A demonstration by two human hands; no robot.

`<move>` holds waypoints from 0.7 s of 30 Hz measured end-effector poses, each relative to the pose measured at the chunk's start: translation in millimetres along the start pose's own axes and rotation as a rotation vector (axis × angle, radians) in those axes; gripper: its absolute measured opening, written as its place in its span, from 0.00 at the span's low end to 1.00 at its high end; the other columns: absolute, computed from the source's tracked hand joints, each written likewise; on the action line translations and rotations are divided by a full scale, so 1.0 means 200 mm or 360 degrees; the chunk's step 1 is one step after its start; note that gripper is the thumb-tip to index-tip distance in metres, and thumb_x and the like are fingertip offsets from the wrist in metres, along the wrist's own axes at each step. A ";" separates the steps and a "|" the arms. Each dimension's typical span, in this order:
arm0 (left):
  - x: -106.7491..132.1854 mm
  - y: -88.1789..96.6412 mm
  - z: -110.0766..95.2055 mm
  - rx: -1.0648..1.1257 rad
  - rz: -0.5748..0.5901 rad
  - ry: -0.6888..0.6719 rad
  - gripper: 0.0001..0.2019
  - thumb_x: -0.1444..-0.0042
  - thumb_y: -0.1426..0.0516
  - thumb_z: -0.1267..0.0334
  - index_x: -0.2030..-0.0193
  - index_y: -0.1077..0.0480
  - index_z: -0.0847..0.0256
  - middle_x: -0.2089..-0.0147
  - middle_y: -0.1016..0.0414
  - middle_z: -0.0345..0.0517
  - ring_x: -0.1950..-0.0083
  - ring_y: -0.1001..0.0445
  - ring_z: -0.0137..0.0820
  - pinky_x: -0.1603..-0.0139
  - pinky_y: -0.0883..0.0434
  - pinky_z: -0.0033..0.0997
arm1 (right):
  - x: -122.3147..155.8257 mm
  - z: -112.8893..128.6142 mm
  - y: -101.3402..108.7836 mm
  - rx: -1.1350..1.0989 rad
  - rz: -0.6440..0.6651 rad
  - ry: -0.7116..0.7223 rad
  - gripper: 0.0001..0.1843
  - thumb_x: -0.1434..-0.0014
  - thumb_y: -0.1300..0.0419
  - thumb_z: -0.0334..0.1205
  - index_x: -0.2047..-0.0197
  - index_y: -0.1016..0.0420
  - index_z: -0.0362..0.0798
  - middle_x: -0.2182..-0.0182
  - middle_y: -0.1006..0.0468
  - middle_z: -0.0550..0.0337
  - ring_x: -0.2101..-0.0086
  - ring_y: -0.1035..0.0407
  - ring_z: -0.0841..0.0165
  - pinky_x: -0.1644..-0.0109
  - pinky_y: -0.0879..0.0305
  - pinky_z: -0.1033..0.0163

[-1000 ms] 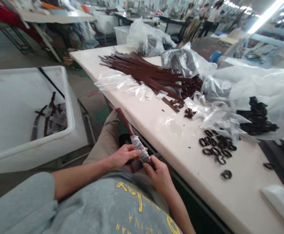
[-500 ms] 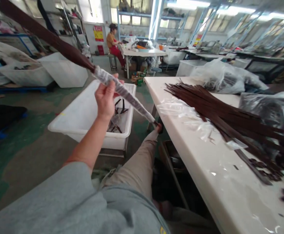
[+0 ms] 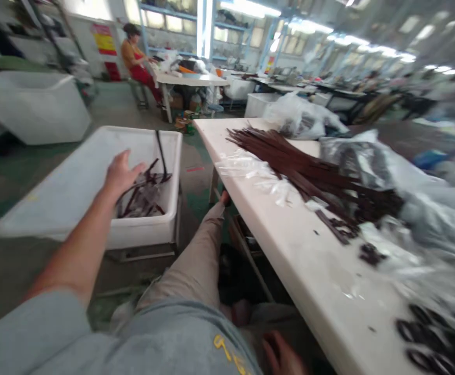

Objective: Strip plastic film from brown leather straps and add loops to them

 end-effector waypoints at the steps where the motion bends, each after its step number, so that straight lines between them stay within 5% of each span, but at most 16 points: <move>1: 0.04 -0.06 -0.07 0.0073 0.0051 -0.0072 0.47 0.45 0.49 0.33 0.35 0.43 0.79 0.31 0.39 0.65 0.31 0.42 0.55 0.30 0.46 0.57 | 0.04 0.06 0.02 0.0040 -0.0066 -0.0014 0.16 0.39 0.51 0.46 0.59 0.25 0.50 0.58 0.17 0.49 0.57 0.22 0.59 0.52 0.31 0.61; 3: 0.09 -0.20 -0.24 0.0186 0.0127 -0.0344 0.47 0.46 0.54 0.29 0.32 0.43 0.66 0.29 0.41 0.52 0.28 0.46 0.56 0.28 0.47 0.56 | 0.09 0.17 0.05 0.0125 -0.0117 -0.0084 0.12 0.38 0.50 0.41 0.59 0.26 0.49 0.60 0.18 0.50 0.58 0.23 0.60 0.55 0.33 0.62; 7: 0.26 -0.52 -0.69 0.0416 0.0478 -0.0979 0.42 0.44 0.58 0.30 0.29 0.49 0.52 0.25 0.49 0.45 0.27 0.48 0.57 0.27 0.49 0.57 | 0.13 0.26 0.10 0.0111 -0.0232 -0.0210 0.08 0.39 0.46 0.35 0.64 0.25 0.50 0.63 0.18 0.54 0.62 0.25 0.63 0.61 0.37 0.64; 10: 0.55 -0.66 -1.10 0.0515 0.0750 -0.1425 0.43 0.43 0.62 0.29 0.27 0.54 0.53 0.25 0.50 0.46 0.27 0.49 0.54 0.28 0.49 0.55 | 0.17 0.26 0.09 0.0025 -0.0321 -0.0239 0.06 0.41 0.44 0.34 0.65 0.25 0.50 0.64 0.19 0.56 0.63 0.26 0.63 0.62 0.39 0.64; 14: 1.02 -0.73 -1.56 0.0415 0.1185 -0.1984 0.47 0.42 0.60 0.30 0.27 0.53 0.67 0.24 0.55 0.62 0.25 0.54 0.49 0.28 0.53 0.50 | 0.22 0.21 0.07 -0.0044 -0.0370 -0.0196 0.07 0.42 0.43 0.34 0.64 0.24 0.49 0.64 0.19 0.57 0.64 0.27 0.64 0.63 0.40 0.65; 17: 1.27 -0.74 -1.76 0.0349 0.1335 -0.2289 0.47 0.42 0.54 0.33 0.27 0.52 0.70 0.25 0.54 0.64 0.24 0.56 0.46 0.27 0.57 0.47 | 0.26 0.21 0.08 -0.0094 -0.0406 -0.0199 0.07 0.42 0.43 0.33 0.64 0.24 0.48 0.64 0.19 0.56 0.64 0.27 0.65 0.64 0.40 0.66; 21: 1.39 -0.79 -1.85 0.0260 0.1444 -0.2531 0.43 0.41 0.49 0.38 0.28 0.49 0.67 0.26 0.50 0.61 0.25 0.53 0.44 0.27 0.57 0.45 | 0.32 0.25 0.17 -0.0272 -0.0425 -0.0132 0.07 0.43 0.42 0.34 0.62 0.22 0.49 0.64 0.18 0.58 0.64 0.27 0.66 0.62 0.38 0.68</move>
Point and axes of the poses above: each hand's wrist, its own x-axis away from the middle knuckle, its own y-axis out of the back of the hand, z = x × y, the point moved 2 cm from there along -x, towards the middle knuckle
